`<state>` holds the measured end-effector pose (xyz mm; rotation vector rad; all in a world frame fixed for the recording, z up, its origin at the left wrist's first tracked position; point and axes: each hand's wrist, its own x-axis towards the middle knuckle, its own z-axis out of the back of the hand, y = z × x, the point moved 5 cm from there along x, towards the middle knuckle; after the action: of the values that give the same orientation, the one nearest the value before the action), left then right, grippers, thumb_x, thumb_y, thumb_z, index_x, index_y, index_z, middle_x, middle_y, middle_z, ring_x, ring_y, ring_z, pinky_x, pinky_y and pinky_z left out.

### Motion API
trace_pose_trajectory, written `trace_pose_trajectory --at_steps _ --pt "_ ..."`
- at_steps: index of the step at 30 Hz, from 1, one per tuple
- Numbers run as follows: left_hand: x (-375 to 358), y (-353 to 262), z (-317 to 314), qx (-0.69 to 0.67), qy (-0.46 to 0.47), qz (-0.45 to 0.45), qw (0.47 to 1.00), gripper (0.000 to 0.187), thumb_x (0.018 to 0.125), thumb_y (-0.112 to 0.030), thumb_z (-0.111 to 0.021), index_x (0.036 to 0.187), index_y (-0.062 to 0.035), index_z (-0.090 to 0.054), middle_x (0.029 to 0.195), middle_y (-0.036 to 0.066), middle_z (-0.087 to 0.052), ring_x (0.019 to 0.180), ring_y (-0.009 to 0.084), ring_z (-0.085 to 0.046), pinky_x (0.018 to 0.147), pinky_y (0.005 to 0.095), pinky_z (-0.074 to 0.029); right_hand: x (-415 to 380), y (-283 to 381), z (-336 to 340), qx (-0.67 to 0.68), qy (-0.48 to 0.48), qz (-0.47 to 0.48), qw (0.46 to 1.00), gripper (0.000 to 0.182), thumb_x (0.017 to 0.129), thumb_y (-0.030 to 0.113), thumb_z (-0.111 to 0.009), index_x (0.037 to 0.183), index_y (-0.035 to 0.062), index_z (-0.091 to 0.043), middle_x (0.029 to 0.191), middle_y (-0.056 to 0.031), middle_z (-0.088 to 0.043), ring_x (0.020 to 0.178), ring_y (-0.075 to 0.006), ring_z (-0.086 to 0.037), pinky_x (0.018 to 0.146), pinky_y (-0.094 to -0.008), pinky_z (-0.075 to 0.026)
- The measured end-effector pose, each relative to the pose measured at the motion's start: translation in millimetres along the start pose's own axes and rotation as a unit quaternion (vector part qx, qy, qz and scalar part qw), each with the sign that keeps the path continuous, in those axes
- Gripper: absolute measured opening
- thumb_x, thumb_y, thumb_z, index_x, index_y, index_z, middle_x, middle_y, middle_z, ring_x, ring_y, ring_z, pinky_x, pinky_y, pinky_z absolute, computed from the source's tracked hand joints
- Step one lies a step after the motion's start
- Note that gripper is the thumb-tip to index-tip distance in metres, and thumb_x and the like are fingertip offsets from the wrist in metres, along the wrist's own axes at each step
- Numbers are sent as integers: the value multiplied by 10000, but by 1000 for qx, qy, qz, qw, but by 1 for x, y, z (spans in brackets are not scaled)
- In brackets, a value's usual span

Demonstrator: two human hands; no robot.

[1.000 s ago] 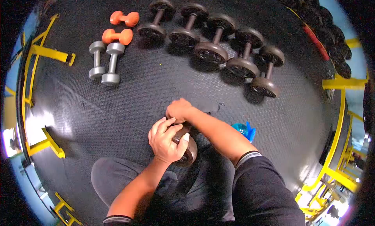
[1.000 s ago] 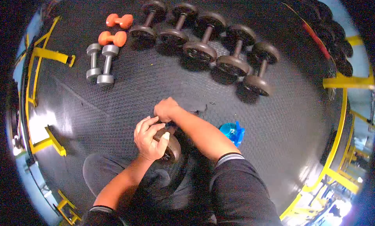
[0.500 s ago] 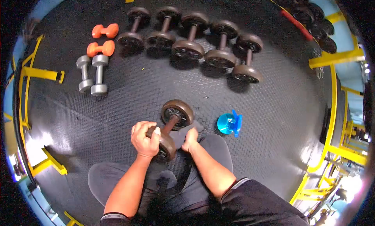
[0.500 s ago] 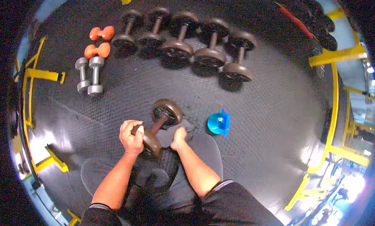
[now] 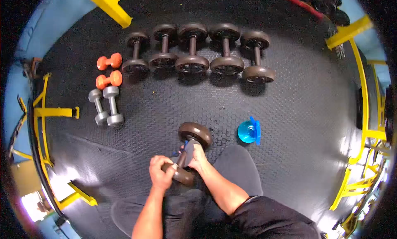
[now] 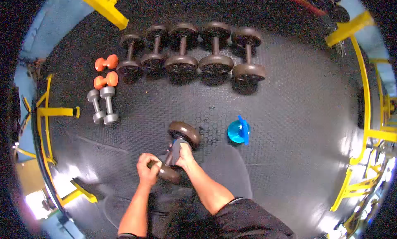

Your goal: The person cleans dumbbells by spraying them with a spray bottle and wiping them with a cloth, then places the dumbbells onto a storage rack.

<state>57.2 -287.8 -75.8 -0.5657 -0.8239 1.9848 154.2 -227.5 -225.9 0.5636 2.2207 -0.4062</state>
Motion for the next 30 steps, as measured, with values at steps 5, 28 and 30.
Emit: trace_pose_trajectory --at_steps 5,28,30 --pt "14 -17 -3 -348 52 90 932 403 840 -346 -610 1056 -6 -597 965 48 -584 890 141 -537 808 304 -424 -15 8 -1 -42 204 30 978 234 844 26 -501 1067 55 -567 943 -99 -614 803 -246 -604 769 -434 -520" --pt "22 7 -51 -387 21 342 856 382 886 -323 -643 1129 -29 -622 1053 35 -635 980 123 -563 886 273 -432 -111 132 26 -341 -112 195 913 120 785 82 -515 774 -7 -595 804 -101 -651 659 -220 -624 605 -361 -512" --pt "31 -1 -47 -371 18 331 867 389 889 -324 -635 1131 -20 -620 1052 33 -635 975 125 -565 884 272 -432 -166 135 -31 -225 -22 177 958 156 792 78 -522 912 6 -590 833 -63 -619 771 -188 -615 681 -343 -508"
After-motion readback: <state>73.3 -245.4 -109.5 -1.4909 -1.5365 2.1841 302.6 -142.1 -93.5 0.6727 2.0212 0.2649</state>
